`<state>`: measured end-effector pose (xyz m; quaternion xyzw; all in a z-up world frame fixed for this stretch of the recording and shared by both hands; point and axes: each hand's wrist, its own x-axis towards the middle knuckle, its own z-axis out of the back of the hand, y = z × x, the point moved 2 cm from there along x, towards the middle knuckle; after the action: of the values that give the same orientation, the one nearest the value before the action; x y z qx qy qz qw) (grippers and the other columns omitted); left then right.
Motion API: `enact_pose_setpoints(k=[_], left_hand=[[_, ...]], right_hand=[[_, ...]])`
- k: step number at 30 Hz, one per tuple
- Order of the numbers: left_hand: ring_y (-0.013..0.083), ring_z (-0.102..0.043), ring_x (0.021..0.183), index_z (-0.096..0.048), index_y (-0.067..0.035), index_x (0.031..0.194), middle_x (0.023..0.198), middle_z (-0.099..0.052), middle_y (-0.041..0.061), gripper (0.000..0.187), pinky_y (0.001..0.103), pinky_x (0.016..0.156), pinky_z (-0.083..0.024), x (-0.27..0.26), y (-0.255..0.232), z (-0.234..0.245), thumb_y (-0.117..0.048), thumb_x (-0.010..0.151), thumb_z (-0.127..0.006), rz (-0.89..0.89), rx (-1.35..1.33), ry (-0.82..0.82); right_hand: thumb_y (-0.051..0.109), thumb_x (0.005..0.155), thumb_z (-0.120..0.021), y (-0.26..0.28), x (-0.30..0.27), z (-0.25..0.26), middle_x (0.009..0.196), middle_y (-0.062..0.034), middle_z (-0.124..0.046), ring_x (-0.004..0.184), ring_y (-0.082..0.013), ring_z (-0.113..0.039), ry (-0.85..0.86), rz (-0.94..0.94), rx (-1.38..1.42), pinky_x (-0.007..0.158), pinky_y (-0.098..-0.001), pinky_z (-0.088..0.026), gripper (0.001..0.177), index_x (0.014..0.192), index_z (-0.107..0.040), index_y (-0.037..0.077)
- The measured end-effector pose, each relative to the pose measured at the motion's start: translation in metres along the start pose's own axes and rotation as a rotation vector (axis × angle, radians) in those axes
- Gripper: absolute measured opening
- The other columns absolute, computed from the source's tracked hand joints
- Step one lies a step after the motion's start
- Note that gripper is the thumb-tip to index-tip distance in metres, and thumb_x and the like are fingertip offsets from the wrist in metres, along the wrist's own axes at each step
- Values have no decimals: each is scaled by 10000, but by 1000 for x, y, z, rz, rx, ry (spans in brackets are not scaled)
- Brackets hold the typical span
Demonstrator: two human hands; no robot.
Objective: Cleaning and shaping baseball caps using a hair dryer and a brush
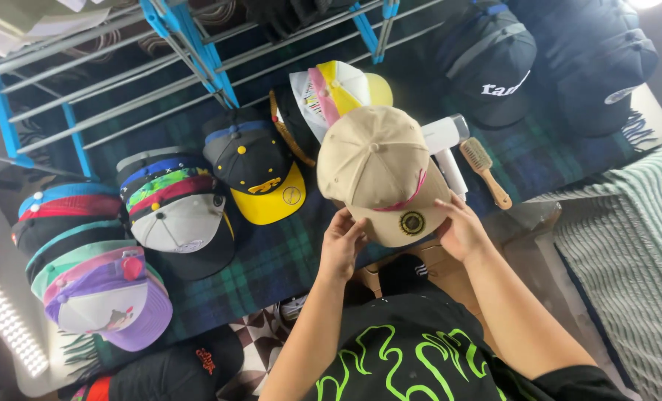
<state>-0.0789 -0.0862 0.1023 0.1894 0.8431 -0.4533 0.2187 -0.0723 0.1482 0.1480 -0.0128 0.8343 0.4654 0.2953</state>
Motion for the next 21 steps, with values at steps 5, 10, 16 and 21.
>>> enact_pose_setpoints(k=[5, 10, 16, 21], left_hand=[[148, -706, 844, -678, -124, 1269, 1039, -733, 64, 327, 314, 780, -633, -16, -37, -56, -118, 947, -737, -99, 85, 99], [139, -650, 724, -666, -70, 1148, 887, -702, 121, 212, 220, 589, -541, -22, -114, -103, -232, 1023, -612, -525, 119, -144], [238, -485, 1283, -538, -121, 1496, 1480, -521, 123, 450, 442, 1054, -497, 32, -99, -213, -276, 1073, -516, -377, 316, 255], [368, -593, 1169, -584, -65, 1421, 1278, -633, 277, 545, 520, 967, -484, 52, -42, -316, -426, 1013, -571, -80, 283, 582]], right_hand=[[29, 907, -691, 34, -22, -2, 1142, -183, -720, 1058, -377, -722, 21, 114, 149, 933, -582, -572, 386, 1277, -675, 138], [8, 900, -685, 95, 18, 44, 924, -164, -728, 830, -350, -760, -10, 290, 175, 819, -486, -618, 172, 1055, -715, 76], [74, 901, -717, 147, 66, 107, 764, -90, -702, 688, -222, -735, -78, 302, -95, 625, -349, -611, 33, 910, -710, 105], [40, 887, -741, 184, 108, 161, 749, -71, -673, 686, -178, -699, -125, 330, -99, 635, -315, -587, 74, 930, -698, 82]])
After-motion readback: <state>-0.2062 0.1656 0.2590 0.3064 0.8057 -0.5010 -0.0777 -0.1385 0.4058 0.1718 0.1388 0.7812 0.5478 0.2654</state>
